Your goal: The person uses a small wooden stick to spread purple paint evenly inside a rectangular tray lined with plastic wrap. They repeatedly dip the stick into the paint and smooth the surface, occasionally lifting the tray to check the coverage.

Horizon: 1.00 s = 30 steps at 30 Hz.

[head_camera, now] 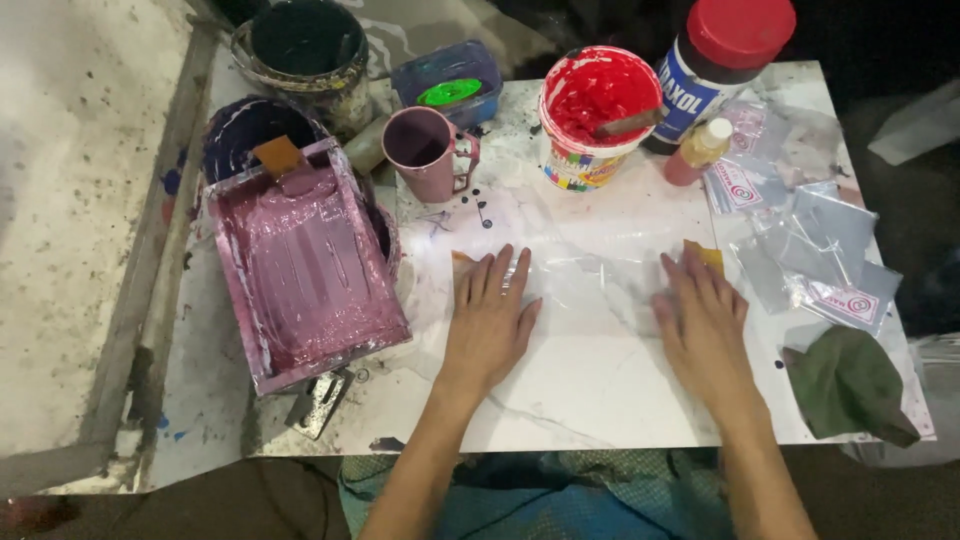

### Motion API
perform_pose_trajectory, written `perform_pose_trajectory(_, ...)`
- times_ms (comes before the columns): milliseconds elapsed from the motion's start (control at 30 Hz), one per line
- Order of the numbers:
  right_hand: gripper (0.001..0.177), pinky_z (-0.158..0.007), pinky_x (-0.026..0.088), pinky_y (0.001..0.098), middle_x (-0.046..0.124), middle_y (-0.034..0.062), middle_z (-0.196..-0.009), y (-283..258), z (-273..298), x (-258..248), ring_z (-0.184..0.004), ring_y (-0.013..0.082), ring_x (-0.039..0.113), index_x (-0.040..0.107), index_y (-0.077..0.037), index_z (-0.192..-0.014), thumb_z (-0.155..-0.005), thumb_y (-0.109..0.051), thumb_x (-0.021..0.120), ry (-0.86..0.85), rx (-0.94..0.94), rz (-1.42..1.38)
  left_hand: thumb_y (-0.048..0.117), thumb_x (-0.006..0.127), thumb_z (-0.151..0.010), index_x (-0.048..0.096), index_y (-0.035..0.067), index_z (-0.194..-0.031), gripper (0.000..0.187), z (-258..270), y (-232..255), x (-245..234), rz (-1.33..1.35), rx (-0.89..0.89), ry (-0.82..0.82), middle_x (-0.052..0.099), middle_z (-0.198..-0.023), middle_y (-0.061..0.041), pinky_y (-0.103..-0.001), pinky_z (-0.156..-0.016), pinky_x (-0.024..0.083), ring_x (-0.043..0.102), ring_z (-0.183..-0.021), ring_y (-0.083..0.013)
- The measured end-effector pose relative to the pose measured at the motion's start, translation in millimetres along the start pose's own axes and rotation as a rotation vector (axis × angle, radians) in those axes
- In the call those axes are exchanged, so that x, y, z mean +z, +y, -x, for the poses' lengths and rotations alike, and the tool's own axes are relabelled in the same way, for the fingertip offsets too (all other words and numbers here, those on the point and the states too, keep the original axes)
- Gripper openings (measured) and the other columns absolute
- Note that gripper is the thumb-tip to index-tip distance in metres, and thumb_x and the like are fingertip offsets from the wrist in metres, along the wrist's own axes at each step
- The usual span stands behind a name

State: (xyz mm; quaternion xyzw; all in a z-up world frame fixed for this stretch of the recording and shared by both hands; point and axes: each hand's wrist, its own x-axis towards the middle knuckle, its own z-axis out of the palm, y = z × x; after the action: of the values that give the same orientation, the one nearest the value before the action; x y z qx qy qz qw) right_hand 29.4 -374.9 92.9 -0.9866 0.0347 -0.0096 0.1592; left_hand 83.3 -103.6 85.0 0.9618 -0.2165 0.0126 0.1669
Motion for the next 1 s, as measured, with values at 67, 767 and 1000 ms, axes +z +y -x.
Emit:
perform_pose_trajectory(67, 0.054, -0.112, 0.028, 0.0541, 0.044, 0.0172, -0.161, 18, -10, -3, -0.141, 0.0369, 0.041, 0.045, -0.017, -0.159, -0.107, -0.029, 0.044, 0.092, -0.010, 0.042, 0.034, 0.043, -0.109, 0.032, 0.011, -0.161, 0.058, -7, -3, -8, 0.060, -0.073, -0.034, 0.038, -0.157, -0.017, -0.054, -0.120, 0.025, 0.036, -0.143, -0.0355)
perform_pose_trajectory(767, 0.025, -0.100, 0.053, 0.0381, 0.072, 0.0163, -0.115, 18, -3, -72, -0.108, 0.0277, 0.068, 0.069, 0.001, -0.124, -0.100, 0.003, 0.076, 0.436, -0.247, -0.418, -0.001, 0.066, -0.103, 0.067, 0.006, -0.125, 0.023, -10, -16, -59, 0.266, 0.329, 0.660, 0.070, -0.097, -0.003, -0.039, -0.099, 0.041, 0.058, -0.101, -0.0270)
perform_pose_trajectory(1000, 0.013, -0.104, 0.049, 0.0374, 0.077, 0.0063, -0.104, 41, 18, -25, -0.105, 0.0237, 0.067, 0.078, -0.005, -0.093, -0.089, 0.007, 0.074, 0.366, -0.325, -0.416, -0.004, 0.083, -0.086, 0.075, 0.013, -0.097, 0.022, 30, -41, -25, 0.227, 0.421, 0.555, 0.074, -0.106, 0.001, -0.041, -0.103, 0.038, 0.063, -0.111, -0.0278)
